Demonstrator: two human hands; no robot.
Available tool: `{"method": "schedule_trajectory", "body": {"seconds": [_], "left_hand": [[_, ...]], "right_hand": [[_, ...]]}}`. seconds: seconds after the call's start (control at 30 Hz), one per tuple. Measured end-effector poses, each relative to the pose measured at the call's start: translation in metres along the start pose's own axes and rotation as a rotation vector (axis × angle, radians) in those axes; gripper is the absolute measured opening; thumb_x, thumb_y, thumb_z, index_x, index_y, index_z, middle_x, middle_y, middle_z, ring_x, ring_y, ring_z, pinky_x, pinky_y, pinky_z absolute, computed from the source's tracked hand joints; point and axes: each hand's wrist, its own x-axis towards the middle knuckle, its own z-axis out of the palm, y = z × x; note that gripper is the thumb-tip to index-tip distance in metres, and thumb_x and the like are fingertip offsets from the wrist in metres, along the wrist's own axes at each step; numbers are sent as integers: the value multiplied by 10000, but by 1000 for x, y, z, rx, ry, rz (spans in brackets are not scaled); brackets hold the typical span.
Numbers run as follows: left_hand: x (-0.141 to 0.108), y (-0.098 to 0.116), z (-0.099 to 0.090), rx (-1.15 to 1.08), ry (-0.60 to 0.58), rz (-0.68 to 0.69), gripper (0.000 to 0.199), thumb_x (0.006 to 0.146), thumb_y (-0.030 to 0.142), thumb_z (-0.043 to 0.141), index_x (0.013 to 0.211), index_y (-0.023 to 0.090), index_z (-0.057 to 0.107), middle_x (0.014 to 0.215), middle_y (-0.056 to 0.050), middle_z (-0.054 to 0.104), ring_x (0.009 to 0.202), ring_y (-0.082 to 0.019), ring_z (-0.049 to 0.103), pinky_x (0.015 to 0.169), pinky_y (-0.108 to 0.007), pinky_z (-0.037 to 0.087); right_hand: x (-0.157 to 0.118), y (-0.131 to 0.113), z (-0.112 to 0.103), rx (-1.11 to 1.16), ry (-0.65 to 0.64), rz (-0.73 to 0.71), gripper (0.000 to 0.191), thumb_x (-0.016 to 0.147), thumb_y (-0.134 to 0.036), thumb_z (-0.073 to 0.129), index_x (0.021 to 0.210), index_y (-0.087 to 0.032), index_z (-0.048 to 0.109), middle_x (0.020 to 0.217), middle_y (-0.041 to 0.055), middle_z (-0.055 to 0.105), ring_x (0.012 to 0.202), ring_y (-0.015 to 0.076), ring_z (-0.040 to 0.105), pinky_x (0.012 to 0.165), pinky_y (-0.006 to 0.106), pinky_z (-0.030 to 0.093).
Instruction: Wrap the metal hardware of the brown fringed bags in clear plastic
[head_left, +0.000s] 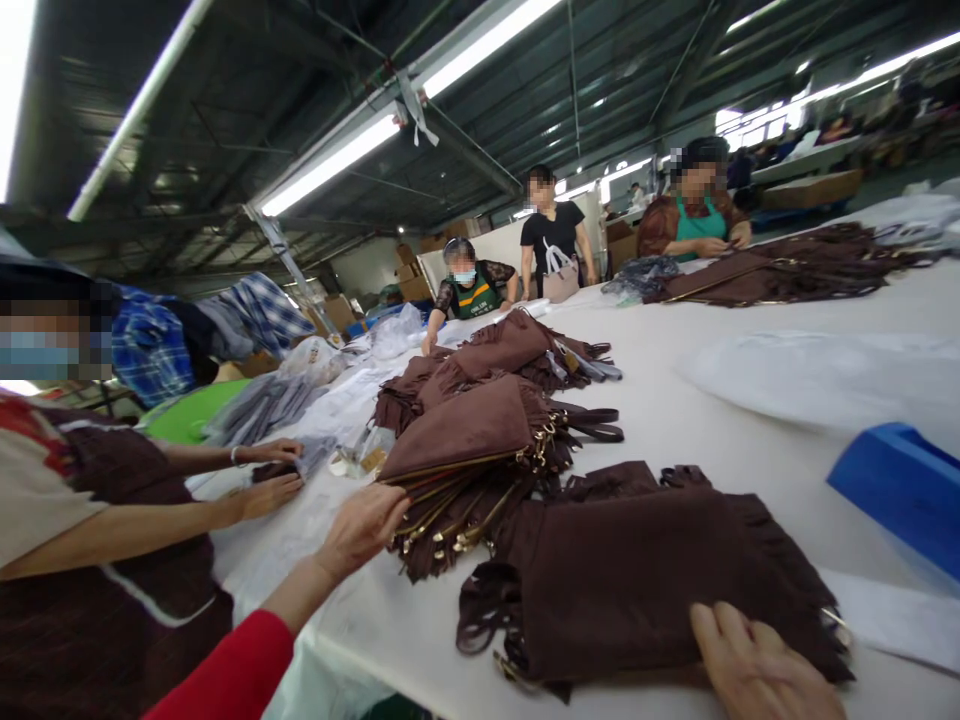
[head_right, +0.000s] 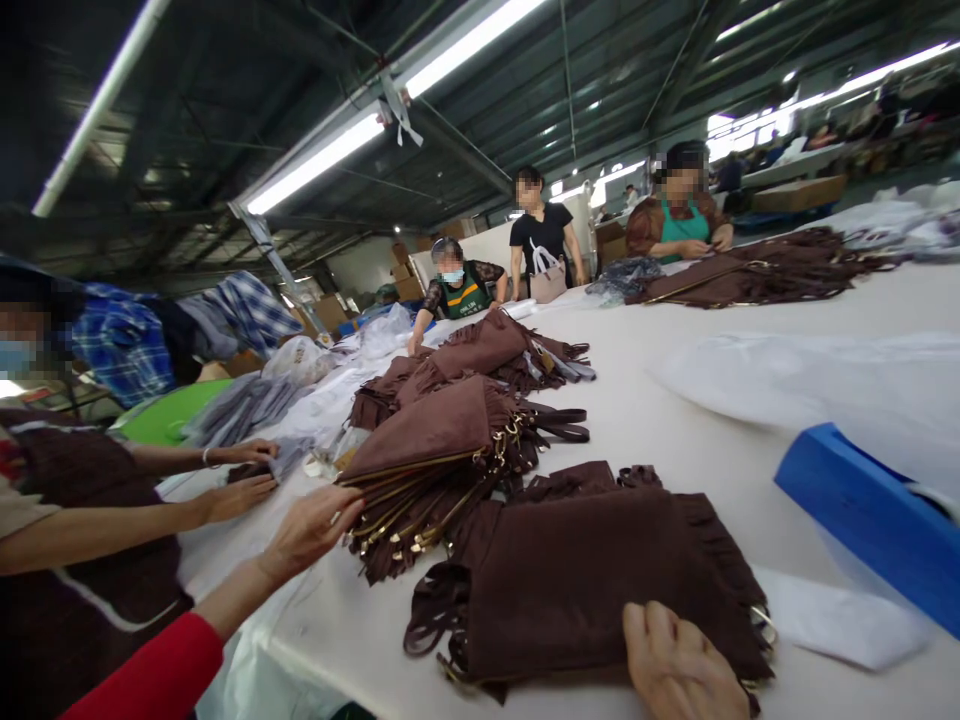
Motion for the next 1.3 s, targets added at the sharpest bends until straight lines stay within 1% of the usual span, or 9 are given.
{"method": "schedule_trajectory", "body": {"seconds": [0.1,0.2,0.33,0.5,0.63,0.8,0.93,1.07,1.3], "left_hand": [[9,76,7,-159,71,181,221,830,258,369,875,181,571,750,-31,629,713,-125,564,644,-244,470],[17,159,18,-255,82,390,356,802,347,417,1114,187,483,1060,-75,599,1009,-182,520,819,-307,468],[19,223,49,-193,104,520,676,725,532,454,1292,221,255,1298,-98,428,1184,-273,385,869,-432,439],[19,228,71,-57,226,546,636,745,509,432,1285,215,269,1305,-66,424,1188,-234,385,872,-378,436],[18,225,66,45,285,565,637,744,519,416,1275,185,302,1270,-58,467,1161,-224,420,850,-347,449],[19,227,67,14,261,549,620,740,506,433,1267,201,321,1267,-52,472,1161,-223,419,874,-335,422],[20,226,70,-30,274,548,618,731,505,447,1258,199,342,1247,-60,494,1162,-226,412,868,-330,420],[21,226,71,-18,309,558,608,727,511,447,1244,199,370,1224,-58,516,1144,-221,424,857,-323,424],[23,226,71,41,348,568,574,721,539,422,1199,221,435,1190,-30,548,1097,-205,473,841,-310,423]], "right_hand": [[7,-26,-14,38,-87,60,253,631,37,416,673,-200,495,572,36,514,486,189,476,445,290,349],[13,-43,-31,81,-196,209,217,652,7,411,665,-196,486,584,48,527,521,206,491,460,311,356],[3,-21,-45,304,-152,231,219,687,-36,410,799,-187,522,707,42,585,603,174,516,515,281,391],[-41,57,-49,191,-78,500,247,757,-91,412,970,-141,527,910,97,602,865,198,530,737,314,416],[-59,98,-30,97,-209,468,326,736,-128,460,1056,-153,515,1059,101,589,1005,222,501,826,360,388],[-41,114,-12,172,-319,440,393,737,-189,483,1130,-169,481,1115,95,587,1059,239,487,863,425,347],[-29,126,-12,307,-435,504,256,708,-189,516,958,-212,564,909,48,643,909,227,556,823,437,364],[-35,133,-21,353,-308,530,78,734,-179,495,793,-209,537,770,11,636,790,176,580,852,413,356],[-87,131,-36,241,-186,369,285,685,-38,386,855,-218,527,956,39,651,971,185,565,880,396,353]]}}
